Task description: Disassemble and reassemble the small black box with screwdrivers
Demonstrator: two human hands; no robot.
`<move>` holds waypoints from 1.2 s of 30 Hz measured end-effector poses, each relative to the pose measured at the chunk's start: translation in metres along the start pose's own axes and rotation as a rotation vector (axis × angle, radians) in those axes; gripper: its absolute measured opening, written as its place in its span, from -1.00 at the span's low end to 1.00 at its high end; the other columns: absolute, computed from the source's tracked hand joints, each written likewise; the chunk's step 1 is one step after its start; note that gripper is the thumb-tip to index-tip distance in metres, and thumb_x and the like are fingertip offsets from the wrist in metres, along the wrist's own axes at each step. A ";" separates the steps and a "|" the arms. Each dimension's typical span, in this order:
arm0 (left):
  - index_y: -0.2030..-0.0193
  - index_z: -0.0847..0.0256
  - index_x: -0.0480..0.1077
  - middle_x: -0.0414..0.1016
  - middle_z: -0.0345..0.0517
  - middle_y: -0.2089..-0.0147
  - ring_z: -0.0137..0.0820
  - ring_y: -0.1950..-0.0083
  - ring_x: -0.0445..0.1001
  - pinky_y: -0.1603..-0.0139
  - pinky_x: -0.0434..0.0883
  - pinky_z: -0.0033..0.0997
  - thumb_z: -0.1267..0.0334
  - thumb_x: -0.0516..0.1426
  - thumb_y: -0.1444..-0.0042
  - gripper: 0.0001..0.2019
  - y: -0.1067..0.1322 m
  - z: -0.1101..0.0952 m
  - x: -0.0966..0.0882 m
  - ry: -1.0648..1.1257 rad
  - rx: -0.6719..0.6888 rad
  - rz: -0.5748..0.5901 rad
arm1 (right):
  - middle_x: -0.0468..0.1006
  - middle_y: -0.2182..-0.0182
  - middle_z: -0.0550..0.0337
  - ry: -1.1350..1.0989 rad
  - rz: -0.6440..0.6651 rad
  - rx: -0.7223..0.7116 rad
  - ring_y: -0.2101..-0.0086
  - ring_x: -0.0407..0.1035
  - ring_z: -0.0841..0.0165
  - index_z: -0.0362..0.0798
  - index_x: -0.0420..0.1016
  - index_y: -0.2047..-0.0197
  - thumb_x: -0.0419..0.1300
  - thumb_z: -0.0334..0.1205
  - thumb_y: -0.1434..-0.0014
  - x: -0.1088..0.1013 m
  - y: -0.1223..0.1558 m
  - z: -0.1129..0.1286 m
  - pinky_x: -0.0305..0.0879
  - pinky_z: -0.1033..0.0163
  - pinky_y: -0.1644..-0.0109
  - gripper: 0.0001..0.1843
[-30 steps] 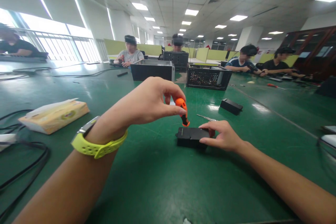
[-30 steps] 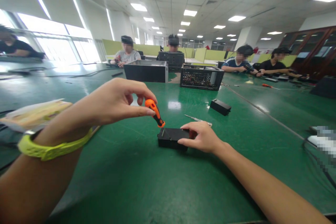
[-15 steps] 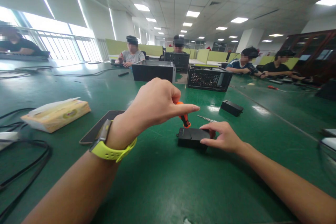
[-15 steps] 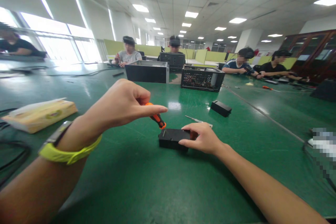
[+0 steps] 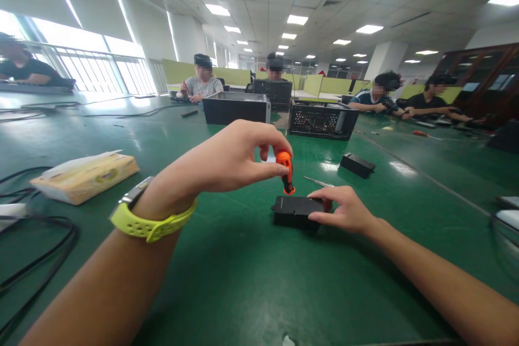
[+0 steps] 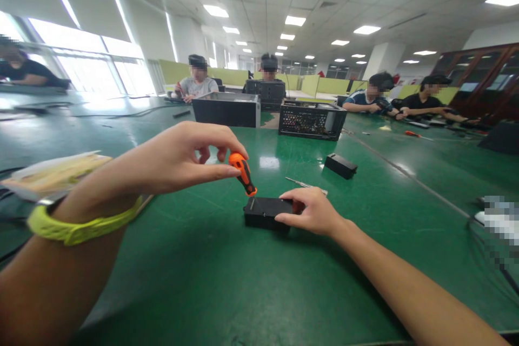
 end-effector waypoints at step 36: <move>0.36 0.25 0.55 0.49 -0.17 0.45 -0.48 0.44 0.37 0.45 0.23 -0.52 0.05 0.22 -0.03 -0.73 0.002 0.020 -0.001 -0.077 -0.166 -0.051 | 0.54 0.57 0.18 0.011 -0.054 -0.022 0.59 0.35 0.41 -0.14 0.61 0.24 0.28 0.08 -0.06 0.000 -0.001 0.005 0.26 0.31 0.46 -0.58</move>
Point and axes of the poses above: each hand's wrist, its own y-axis away from the middle knuckle, its own x-axis out of the palm, z = x × y, the point moved 8 cm from there along -y, towards the middle knuckle
